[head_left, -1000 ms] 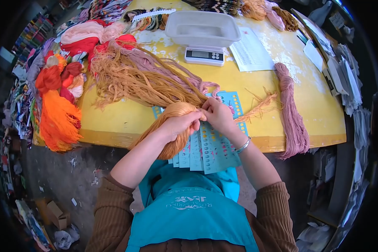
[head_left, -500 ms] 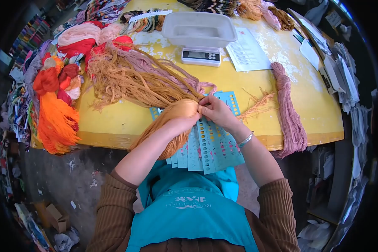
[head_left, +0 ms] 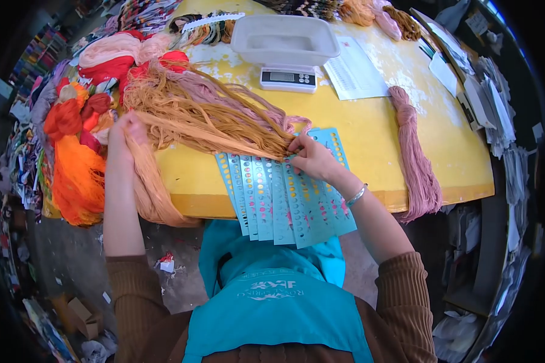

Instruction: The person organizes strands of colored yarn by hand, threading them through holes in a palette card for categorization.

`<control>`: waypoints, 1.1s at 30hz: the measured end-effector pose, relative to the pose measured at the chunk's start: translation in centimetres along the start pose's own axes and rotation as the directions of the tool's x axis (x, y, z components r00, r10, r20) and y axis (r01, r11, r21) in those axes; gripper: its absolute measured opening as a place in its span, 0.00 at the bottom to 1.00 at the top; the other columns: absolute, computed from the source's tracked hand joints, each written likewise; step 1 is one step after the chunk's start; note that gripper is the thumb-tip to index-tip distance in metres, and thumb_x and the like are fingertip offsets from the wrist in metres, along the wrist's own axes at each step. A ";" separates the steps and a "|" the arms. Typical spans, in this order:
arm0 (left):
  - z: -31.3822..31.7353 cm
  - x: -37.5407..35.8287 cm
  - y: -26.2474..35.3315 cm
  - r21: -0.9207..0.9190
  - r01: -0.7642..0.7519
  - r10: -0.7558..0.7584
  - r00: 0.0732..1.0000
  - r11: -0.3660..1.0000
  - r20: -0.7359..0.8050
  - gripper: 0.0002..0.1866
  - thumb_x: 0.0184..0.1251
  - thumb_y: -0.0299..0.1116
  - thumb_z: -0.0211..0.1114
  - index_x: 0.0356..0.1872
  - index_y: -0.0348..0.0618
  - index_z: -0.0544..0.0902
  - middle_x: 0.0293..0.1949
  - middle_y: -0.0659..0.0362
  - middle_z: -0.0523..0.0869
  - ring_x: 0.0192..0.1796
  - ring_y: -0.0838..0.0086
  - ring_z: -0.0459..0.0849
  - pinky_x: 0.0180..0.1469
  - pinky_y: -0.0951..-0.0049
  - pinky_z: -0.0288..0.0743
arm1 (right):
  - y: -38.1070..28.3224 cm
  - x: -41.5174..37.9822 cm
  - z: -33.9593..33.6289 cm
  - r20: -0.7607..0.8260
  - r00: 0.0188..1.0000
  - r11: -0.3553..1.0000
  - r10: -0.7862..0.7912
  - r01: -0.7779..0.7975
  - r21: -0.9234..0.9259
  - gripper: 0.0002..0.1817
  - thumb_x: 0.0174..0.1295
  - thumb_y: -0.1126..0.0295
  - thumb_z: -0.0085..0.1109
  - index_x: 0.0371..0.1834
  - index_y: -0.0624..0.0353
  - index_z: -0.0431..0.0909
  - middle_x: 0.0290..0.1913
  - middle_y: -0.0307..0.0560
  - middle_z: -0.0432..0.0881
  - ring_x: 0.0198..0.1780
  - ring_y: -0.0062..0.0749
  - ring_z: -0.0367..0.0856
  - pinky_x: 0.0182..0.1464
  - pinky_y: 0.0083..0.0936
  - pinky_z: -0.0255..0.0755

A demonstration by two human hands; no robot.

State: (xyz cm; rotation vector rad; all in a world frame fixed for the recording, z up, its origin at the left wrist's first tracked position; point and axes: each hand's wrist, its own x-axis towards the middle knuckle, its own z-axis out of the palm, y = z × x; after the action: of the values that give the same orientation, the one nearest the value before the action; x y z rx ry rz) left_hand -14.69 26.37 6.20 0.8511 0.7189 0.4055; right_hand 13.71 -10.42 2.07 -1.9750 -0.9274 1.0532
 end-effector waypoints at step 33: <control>17.4 1.6 -25.2 0.905 -0.126 0.070 0.992 0.406 0.107 0.12 0.64 0.46 0.66 0.39 0.51 0.80 0.30 0.62 0.81 0.30 0.77 0.79 0.34 0.70 0.75 | 2.8 -0.2 3.1 -0.311 0.802 0.858 -0.511 0.448 -0.253 0.04 0.53 0.75 0.61 0.31 0.63 0.79 0.33 0.52 0.81 0.32 0.47 0.82 0.37 0.36 0.76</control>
State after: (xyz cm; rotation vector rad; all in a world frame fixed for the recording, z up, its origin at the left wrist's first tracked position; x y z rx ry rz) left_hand 0.05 2.76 -6.66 1.9810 0.8375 0.0358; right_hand 11.70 -11.18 -1.49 -1.8294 -1.2435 0.3053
